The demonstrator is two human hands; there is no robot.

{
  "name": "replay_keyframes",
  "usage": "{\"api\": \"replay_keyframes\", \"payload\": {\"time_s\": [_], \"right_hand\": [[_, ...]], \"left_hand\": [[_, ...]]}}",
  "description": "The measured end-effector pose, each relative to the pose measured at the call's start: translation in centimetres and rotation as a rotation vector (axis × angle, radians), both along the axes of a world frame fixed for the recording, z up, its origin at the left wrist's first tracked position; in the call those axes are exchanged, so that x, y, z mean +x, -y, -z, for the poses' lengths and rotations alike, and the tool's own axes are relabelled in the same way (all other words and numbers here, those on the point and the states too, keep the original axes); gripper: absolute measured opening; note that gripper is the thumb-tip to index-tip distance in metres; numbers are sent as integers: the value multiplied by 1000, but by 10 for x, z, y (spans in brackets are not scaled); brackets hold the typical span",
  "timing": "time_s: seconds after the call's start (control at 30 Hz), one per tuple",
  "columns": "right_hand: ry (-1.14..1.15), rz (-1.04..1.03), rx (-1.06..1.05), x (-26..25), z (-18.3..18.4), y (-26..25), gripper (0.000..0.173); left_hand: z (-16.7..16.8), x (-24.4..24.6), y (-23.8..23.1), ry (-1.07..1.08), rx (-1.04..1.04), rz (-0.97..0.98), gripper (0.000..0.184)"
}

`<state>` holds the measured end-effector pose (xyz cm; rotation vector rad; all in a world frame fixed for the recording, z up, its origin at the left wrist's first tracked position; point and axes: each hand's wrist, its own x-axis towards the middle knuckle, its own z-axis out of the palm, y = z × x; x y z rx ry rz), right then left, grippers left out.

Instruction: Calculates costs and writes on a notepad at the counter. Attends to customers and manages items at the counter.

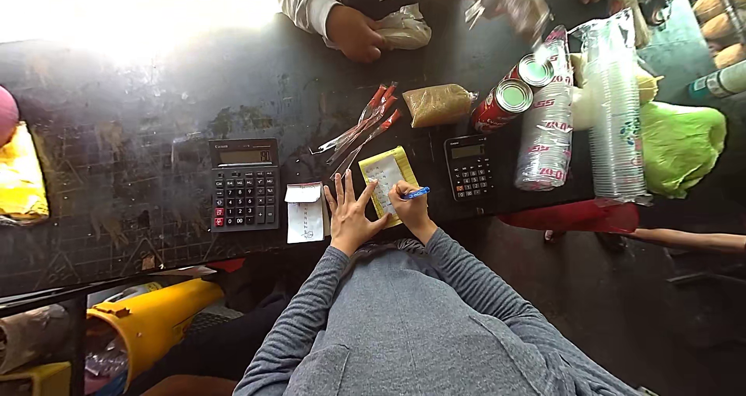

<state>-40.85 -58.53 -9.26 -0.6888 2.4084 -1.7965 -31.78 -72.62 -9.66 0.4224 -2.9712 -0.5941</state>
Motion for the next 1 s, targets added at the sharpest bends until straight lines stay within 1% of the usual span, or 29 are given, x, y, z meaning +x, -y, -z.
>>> {"api": "replay_keyframes", "payload": {"time_s": [0.07, 0.17, 0.53, 0.6, 0.67, 0.77, 0.83, 0.9, 1.0], "right_hand": [[-2, 18, -2, -2, 2, -1, 30], [3, 14, 52, -1, 1, -2, 28], [-22, 33, 28, -4, 1, -1, 30], [3, 44, 10, 0, 5, -2, 29], [27, 32, -6, 14, 8, -6, 21], [-41, 48, 10, 3, -5, -3, 18], [-29, 74, 25, 2, -8, -3, 20], [-3, 121, -8, -1, -8, -3, 24], [-9, 153, 0, -10, -6, -6, 28]], "left_hand": [[1, -1, 1, -11, 1, 1, 83], [1, 1, -1, -7, -1, -1, 84], [2, -2, -1, -4, 2, 1, 84], [3, 3, -1, -12, 1, 4, 84], [1, 15, -3, -74, -15, 5, 83], [-10, 4, -4, -204, -51, 2, 83], [-12, 5, -4, -175, -13, 20, 85], [-11, 6, -2, -117, 21, 35, 86], [-8, 3, -2, -77, -7, 22, 85]]}}
